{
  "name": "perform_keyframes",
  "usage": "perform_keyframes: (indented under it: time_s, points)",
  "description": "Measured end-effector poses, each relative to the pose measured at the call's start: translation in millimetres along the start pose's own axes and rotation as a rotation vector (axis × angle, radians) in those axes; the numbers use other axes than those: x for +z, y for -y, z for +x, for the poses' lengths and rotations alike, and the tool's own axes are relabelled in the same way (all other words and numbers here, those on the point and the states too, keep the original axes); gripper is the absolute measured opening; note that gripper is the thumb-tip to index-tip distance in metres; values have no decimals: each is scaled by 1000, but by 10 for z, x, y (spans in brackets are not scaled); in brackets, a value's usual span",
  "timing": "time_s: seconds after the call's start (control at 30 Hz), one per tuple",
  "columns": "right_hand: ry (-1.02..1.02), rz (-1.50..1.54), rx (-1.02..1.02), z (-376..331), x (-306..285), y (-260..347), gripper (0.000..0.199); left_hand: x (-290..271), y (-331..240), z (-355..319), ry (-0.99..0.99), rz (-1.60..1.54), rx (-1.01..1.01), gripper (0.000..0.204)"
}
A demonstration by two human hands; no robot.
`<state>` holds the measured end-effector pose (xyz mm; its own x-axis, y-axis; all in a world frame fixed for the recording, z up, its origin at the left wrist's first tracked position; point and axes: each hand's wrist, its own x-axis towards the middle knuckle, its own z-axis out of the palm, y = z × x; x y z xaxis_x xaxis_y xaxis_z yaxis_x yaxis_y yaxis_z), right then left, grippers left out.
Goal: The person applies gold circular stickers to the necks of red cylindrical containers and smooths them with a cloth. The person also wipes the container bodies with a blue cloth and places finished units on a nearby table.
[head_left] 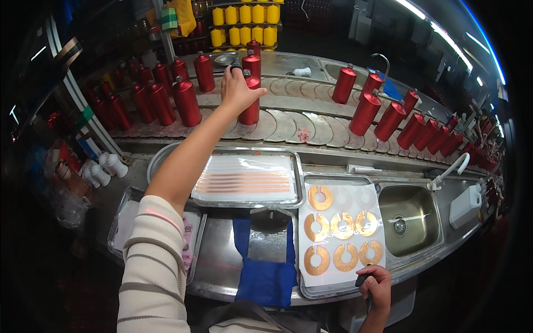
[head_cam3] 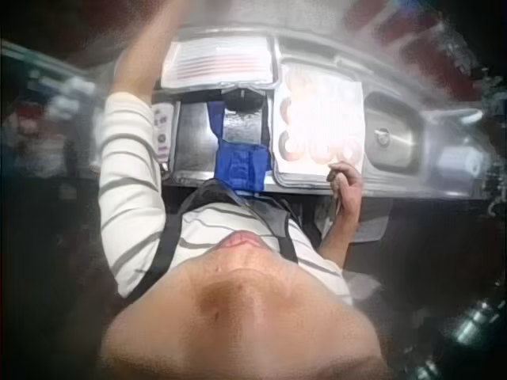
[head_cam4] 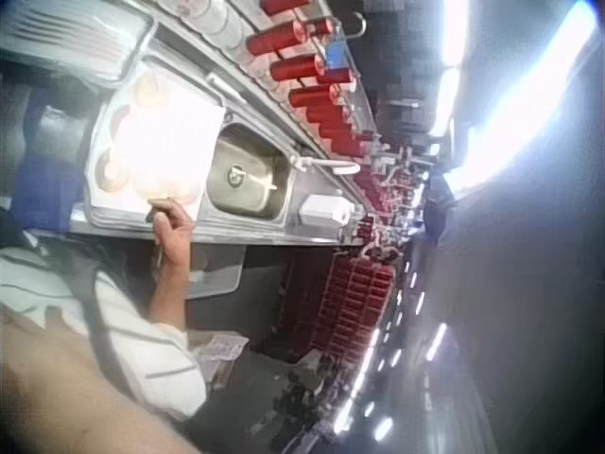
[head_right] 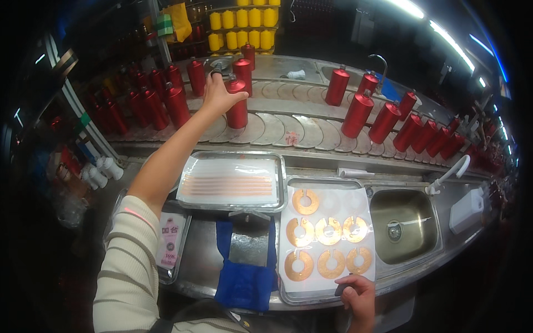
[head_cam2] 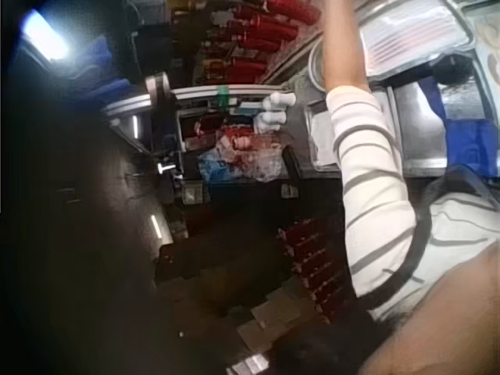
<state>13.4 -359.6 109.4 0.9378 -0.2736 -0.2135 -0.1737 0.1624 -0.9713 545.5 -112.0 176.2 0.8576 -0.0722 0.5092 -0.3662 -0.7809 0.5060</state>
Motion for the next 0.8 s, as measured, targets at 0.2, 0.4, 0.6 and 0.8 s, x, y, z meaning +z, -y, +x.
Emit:
perform_keyframes:
  time_s: [0.2,0.4,0.6,0.8]
  points:
    - [-84,-147,-41,269,207,80,40,1017,190,480,62,-91,-112,92]
    - [-15,-21,59,450,342,-30,28,666,336,153,-110,-265,152,71]
    - [-4,-137,123,480,807,44,23,-1446,289,-903,168,-680,149,65]
    - [-82,-441,20,829,976,77,18,-2643,693,-2203,531,-769,80,90]
